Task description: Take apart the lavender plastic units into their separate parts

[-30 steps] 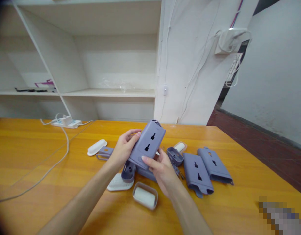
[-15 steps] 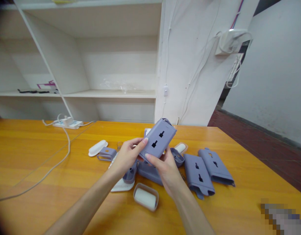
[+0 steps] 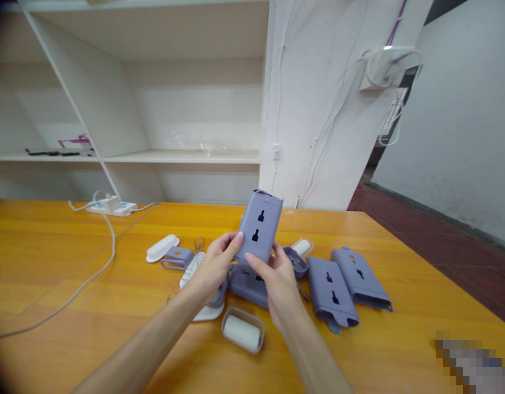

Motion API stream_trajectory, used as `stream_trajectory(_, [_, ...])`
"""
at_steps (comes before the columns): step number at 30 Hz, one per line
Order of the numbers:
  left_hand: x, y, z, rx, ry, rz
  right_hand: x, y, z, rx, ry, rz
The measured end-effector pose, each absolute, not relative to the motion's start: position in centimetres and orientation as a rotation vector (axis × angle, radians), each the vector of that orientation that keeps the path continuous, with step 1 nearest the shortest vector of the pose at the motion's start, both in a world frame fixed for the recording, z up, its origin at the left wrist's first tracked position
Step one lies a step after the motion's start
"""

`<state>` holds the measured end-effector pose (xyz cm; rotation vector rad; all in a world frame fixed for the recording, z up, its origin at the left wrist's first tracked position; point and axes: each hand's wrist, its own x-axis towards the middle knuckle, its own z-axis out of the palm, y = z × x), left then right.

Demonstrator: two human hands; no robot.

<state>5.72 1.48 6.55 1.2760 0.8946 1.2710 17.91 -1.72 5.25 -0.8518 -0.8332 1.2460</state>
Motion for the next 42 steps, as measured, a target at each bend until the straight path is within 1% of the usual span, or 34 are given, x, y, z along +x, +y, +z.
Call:
stream_trajectory(7, [5.5, 1.7, 6.5, 1.316, 0.763, 1.248, 18.5, -1.8, 5.3, -0.856, -0.836, 1.314])
stream_trajectory(13, [5.4, 1.7, 6.3, 1.392, 0.836, 1.256, 19.2, -1.8, 5.7, -0.798, -0.870, 1.369])
stream_trajectory(22, [5.8, 1.7, 5.7, 1.329, 0.785, 1.294, 19.5, -1.5, 5.5, -0.845, -0.717, 1.334])
stream_trajectory(27, [6.1, 1.2, 5.3, 1.288, 0.667, 1.209, 19.9, -1.1, 5.0, -0.858, -0.700, 1.287])
stream_trajectory(30, [6.3, 0.8, 5.2, 1.244, 0.603, 1.168, 20.1, -0.8, 4.7, -0.874, -0.742, 1.254])
stream_trajectory(34, [6.0, 0.8, 5.6, 1.241, 0.636, 1.177, 20.4, -0.9, 5.0, -0.933, -0.882, 1.192])
stream_trajectory(39, [5.4, 1.4, 6.7, 1.180, 0.758, 1.208, 19.8, -1.3, 5.4, -0.852, -1.022, 1.230])
stream_trajectory(42, [5.2, 1.6, 7.1, 1.121, 0.729, 1.248, 19.3, -1.4, 5.6, -0.851, -1.054, 1.230])
